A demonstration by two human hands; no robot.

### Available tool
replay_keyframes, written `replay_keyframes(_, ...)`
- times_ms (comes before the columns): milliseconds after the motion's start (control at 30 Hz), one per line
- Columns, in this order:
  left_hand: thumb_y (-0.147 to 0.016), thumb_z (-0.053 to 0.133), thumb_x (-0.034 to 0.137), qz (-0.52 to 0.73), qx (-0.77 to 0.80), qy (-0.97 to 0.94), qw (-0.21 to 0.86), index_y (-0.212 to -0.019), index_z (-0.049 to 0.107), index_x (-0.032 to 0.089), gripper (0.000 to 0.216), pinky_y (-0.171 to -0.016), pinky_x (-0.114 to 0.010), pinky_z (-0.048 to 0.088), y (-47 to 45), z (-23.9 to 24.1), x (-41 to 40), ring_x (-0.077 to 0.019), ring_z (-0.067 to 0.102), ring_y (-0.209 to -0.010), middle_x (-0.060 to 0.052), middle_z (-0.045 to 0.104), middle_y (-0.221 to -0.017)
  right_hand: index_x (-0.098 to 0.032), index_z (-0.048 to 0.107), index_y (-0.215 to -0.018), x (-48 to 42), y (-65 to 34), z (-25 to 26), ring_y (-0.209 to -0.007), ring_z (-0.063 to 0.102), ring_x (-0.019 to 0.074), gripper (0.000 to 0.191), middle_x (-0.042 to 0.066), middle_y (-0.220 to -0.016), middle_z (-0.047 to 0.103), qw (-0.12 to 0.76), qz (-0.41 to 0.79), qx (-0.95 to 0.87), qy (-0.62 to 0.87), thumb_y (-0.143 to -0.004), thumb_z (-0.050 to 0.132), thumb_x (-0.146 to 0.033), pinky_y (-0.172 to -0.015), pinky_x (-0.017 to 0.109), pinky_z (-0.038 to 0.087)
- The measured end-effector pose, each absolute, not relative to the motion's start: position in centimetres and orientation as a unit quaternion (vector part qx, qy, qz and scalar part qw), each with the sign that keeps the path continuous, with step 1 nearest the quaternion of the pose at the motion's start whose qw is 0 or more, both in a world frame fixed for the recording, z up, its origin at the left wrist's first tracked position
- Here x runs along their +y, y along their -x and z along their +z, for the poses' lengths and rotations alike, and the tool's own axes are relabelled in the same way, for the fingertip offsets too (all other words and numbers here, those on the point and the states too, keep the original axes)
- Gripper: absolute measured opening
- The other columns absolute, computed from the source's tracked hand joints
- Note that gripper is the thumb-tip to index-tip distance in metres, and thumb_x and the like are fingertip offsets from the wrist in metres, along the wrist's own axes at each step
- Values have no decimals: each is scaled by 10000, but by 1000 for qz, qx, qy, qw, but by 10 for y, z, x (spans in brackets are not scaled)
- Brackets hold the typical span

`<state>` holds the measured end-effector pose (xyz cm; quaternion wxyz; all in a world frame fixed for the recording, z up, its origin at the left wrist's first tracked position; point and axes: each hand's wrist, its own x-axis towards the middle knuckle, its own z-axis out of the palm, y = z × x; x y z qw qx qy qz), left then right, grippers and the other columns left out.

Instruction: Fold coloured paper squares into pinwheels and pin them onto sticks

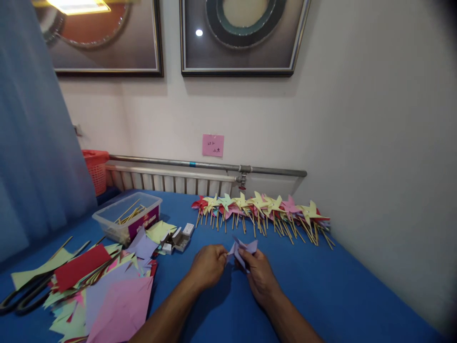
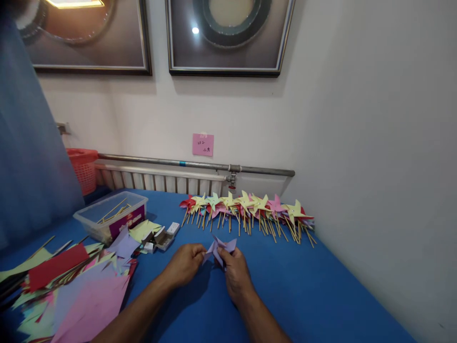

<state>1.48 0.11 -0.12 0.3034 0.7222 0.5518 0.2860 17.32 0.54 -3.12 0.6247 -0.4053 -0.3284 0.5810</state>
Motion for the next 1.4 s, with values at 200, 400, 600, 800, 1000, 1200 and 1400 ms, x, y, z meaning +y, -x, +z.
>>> replay_keyframes(200,-877,461,241,289,547,-725,302,-759,680,194,253,-574,-252,264,-15,-3,1,-147,499,-623,-5,584,-643,-171,729,-759,7,-174,-34,-590,579,142,284,-8,-658,684,626,576,-333,407,-576,897,-309,-618,280,459)
replay_keyframes(400,-874,451,225,289,541,-729,305,-764,673,193,250,-580,-251,277,-15,-2,1,-146,499,-620,2,570,-631,-169,729,-780,6,-173,-34,-595,583,140,284,-5,-684,703,628,584,-320,403,-576,893,-282,-621,273,468)
replay_keyframes(600,-864,462,209,287,546,-727,301,-775,684,193,240,-585,-245,287,-16,-3,-1,-147,526,-635,-5,600,-653,-171,725,-774,4,-173,-30,-641,623,157,268,13,-727,736,633,585,-313,399,-571,876,-261,-640,271,481)
replay_keyframes(800,-888,459,236,285,550,-728,294,-760,673,189,254,-579,-245,288,-19,-5,-3,-141,513,-621,-3,590,-640,-173,726,-790,6,-173,-32,-786,689,213,280,27,-751,752,637,579,-315,400,-566,864,-270,-697,282,501)
replay_keyframes(1000,-881,458,217,288,548,-727,296,-726,630,191,233,-576,-241,277,-20,-7,-2,-131,483,-621,11,558,-635,-165,731,-803,10,-174,-37,-752,689,206,310,23,-755,764,641,582,-303,398,-553,883,-268,-700,286,509)
replay_keyframes(1200,-870,448,186,293,538,-732,297,-701,575,194,212,-566,-238,259,-22,-8,-3,-123,455,-607,23,500,-618,-162,740,-836,11,-175,-40,-752,688,213,341,19,-727,756,646,581,-312,385,-556,892,-283,-769,319,525)
replay_keyframes(1400,-867,439,175,299,536,-731,298,-678,534,197,213,-567,-230,264,-24,-9,-3,-121,444,-605,26,478,-616,-165,729,-818,12,-175,-41,-681,654,188,336,8,-713,743,645,575,-306,400,-556,888,-302,-692,297,513)
